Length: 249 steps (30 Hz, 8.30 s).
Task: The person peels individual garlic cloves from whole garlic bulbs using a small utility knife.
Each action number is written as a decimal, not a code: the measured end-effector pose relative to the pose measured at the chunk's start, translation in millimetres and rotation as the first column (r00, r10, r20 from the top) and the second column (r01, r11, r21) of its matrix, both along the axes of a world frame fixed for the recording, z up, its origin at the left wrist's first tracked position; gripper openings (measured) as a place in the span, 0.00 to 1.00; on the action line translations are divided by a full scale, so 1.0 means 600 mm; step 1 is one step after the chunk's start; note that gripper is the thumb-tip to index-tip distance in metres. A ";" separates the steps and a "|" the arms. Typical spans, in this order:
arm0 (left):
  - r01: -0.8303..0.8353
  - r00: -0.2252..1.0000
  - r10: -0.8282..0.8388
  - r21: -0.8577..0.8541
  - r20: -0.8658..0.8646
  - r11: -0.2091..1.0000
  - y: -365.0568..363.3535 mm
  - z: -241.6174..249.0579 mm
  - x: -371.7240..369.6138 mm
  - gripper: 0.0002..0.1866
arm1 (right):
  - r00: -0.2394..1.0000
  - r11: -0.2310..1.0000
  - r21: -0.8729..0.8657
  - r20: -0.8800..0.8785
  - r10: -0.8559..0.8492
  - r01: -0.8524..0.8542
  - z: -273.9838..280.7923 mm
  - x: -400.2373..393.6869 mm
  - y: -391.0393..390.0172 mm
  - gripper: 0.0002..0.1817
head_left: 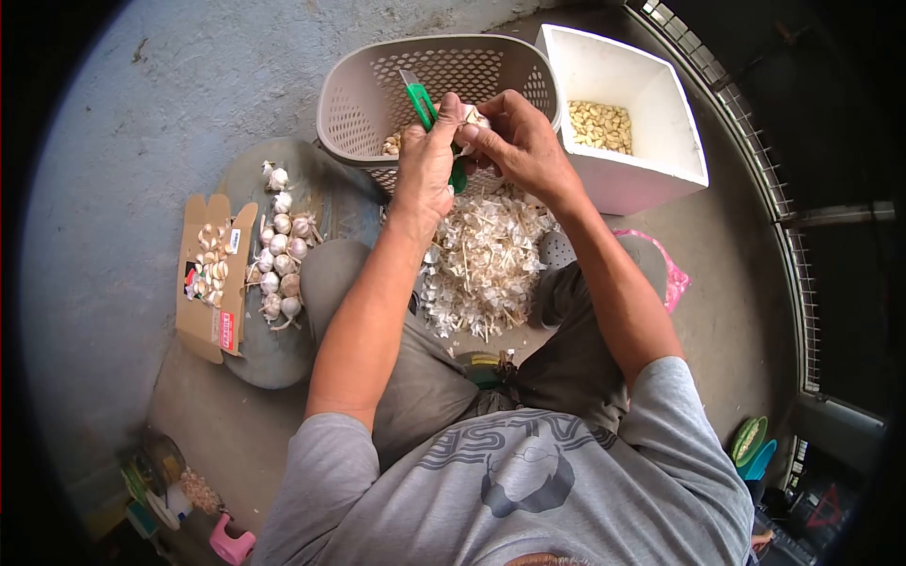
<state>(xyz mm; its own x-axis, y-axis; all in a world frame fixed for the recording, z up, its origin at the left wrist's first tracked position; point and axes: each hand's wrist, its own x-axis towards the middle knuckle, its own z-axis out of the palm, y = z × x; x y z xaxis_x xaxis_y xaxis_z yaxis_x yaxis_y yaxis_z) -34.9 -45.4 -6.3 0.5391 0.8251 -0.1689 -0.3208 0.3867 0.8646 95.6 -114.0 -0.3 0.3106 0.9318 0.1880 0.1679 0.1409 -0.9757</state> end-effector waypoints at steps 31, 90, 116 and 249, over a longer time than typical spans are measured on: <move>-0.020 0.988 0.087 0.455 -0.128 0.890 0.022 -0.007 -0.006 0.17 | 0.977 0.999 -0.035 0.211 -0.034 0.042 0.033 0.033 -0.021 0.12; -0.001 1.000 -0.007 0.243 0.030 0.970 -0.015 0.021 0.000 0.20 | 0.998 0.986 -0.163 0.036 0.046 -0.040 0.027 0.006 -0.018 0.27; -0.089 0.996 0.089 -0.001 0.005 0.996 0.008 -0.007 0.010 0.24 | 0.938 0.992 0.089 0.325 -0.117 0.093 0.015 -0.017 0.016 0.15; 0.067 0.979 0.000 0.320 -0.206 0.945 0.016 0.006 -0.020 0.14 | 0.937 0.991 0.008 -0.327 0.126 -0.130 0.005 0.025 0.004 0.13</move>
<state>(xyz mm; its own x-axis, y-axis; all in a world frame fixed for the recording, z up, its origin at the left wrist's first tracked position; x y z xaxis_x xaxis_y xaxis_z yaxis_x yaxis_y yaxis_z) -47.2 -35.6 -2.8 0.5502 0.8350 -0.0027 -0.1200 0.0822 0.9894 110.8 -111.6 2.7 0.2305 0.9695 0.0837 -0.1784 0.1266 -0.9758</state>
